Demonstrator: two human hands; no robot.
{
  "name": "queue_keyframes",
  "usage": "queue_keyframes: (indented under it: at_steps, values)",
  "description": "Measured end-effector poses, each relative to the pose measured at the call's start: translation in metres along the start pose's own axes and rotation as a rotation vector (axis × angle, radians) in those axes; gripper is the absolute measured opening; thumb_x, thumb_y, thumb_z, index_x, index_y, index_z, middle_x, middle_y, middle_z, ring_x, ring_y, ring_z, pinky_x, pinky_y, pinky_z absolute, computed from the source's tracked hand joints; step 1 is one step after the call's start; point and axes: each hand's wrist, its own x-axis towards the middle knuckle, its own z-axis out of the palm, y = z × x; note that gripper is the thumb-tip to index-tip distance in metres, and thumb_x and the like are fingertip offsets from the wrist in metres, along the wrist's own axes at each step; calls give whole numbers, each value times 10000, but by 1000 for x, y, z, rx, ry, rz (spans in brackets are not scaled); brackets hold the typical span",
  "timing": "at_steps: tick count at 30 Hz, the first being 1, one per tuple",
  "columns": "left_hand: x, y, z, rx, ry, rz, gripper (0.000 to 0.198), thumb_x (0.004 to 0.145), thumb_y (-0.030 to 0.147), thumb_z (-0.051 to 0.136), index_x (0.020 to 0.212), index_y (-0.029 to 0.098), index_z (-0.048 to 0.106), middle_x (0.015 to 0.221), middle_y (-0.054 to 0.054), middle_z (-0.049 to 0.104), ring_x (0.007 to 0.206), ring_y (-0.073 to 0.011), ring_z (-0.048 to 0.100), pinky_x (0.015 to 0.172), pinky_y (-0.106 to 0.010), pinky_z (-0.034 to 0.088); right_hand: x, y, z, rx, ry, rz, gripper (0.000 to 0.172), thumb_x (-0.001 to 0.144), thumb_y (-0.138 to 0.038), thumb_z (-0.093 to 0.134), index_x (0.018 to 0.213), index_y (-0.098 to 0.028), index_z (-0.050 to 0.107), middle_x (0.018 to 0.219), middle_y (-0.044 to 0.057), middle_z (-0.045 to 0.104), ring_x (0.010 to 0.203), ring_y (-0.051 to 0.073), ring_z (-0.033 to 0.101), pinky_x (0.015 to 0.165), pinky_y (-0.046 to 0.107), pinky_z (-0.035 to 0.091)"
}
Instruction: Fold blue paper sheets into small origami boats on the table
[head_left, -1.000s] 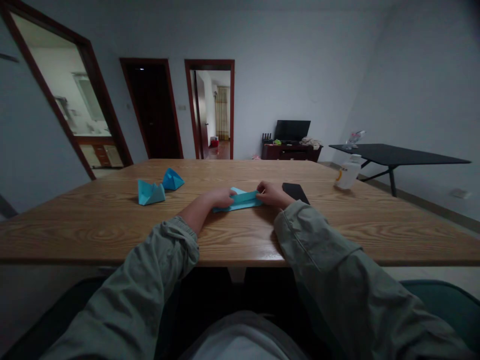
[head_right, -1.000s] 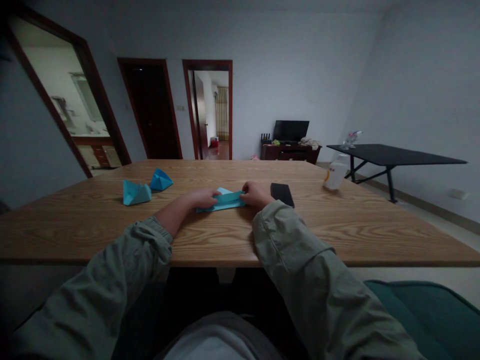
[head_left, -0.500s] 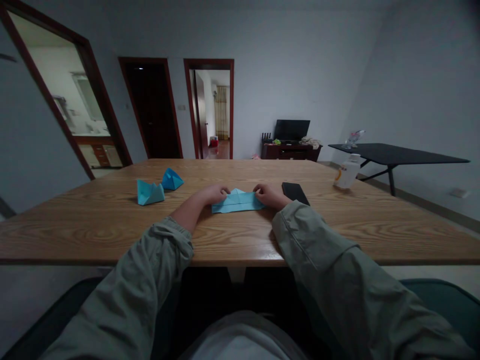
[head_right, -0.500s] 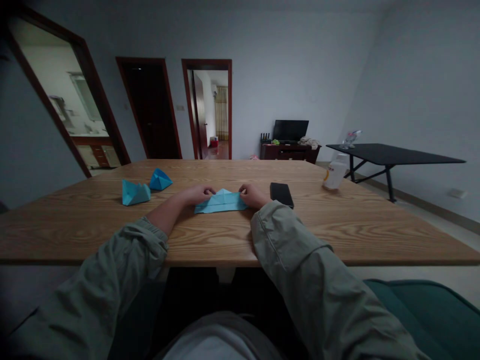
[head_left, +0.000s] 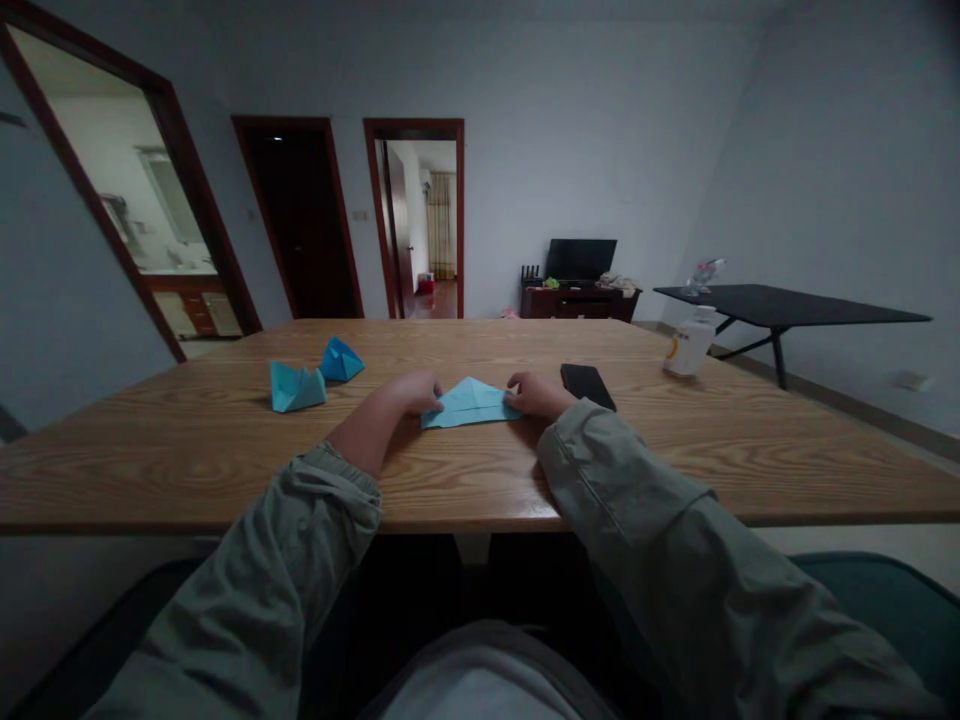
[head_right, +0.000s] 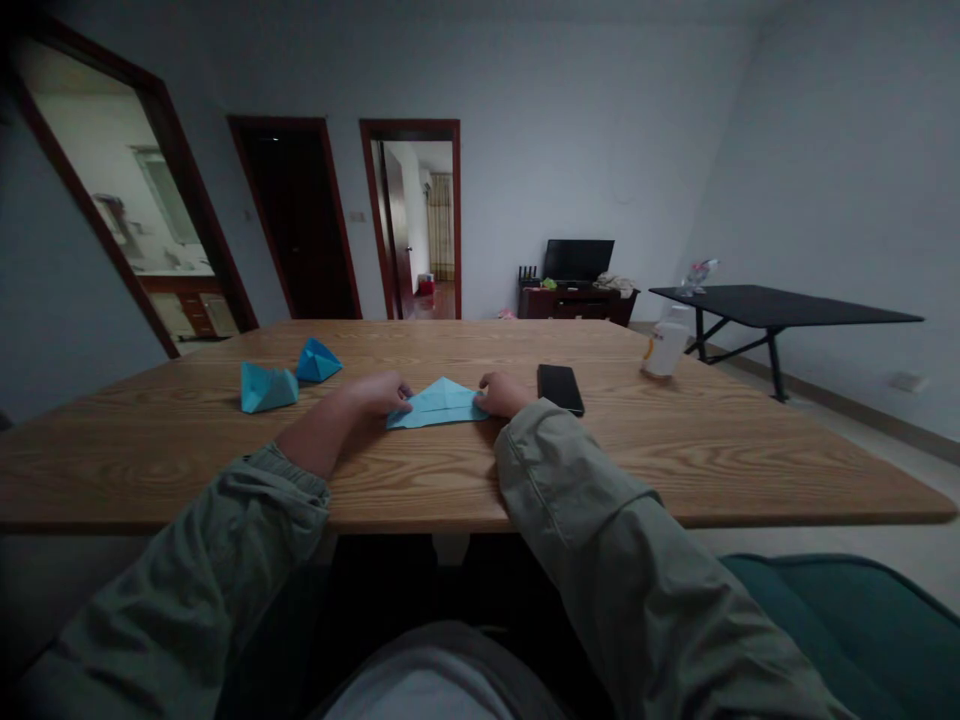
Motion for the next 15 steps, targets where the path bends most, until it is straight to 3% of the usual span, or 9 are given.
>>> queue_keyframes:
  at_steps: [6, 9, 15]
  values:
    - [1, 3, 3, 43, 11, -21, 180, 741, 293, 652, 829, 184, 763, 794, -58, 727, 672, -166, 595, 585, -248, 374, -4, -7, -5, -13, -29, 45, 514, 737, -473, 683, 1143, -158, 665, 1060, 151, 695, 922, 277, 643, 725, 315, 467]
    - [2, 6, 3, 60, 3, -33, 244, 759, 338, 643, 904, 188, 770, 852, -78, 735, 703, -189, 617, 632, -268, 404, -6, -10, -7, -24, -33, 63, 529, 723, -497, 688, 1125, -153, 672, 1075, 160, 690, 932, 282, 642, 707, 311, 460]
    - [3, 5, 3, 55, -18, -47, 394, 793, 420, 620, 1101, 194, 719, 1049, -91, 730, 844, -214, 654, 650, -259, 429, -6, -9, -10, 69, -122, 137, 503, 690, -522, 709, 1052, -172, 698, 911, 106, 717, 749, 217, 647, 575, 272, 428]
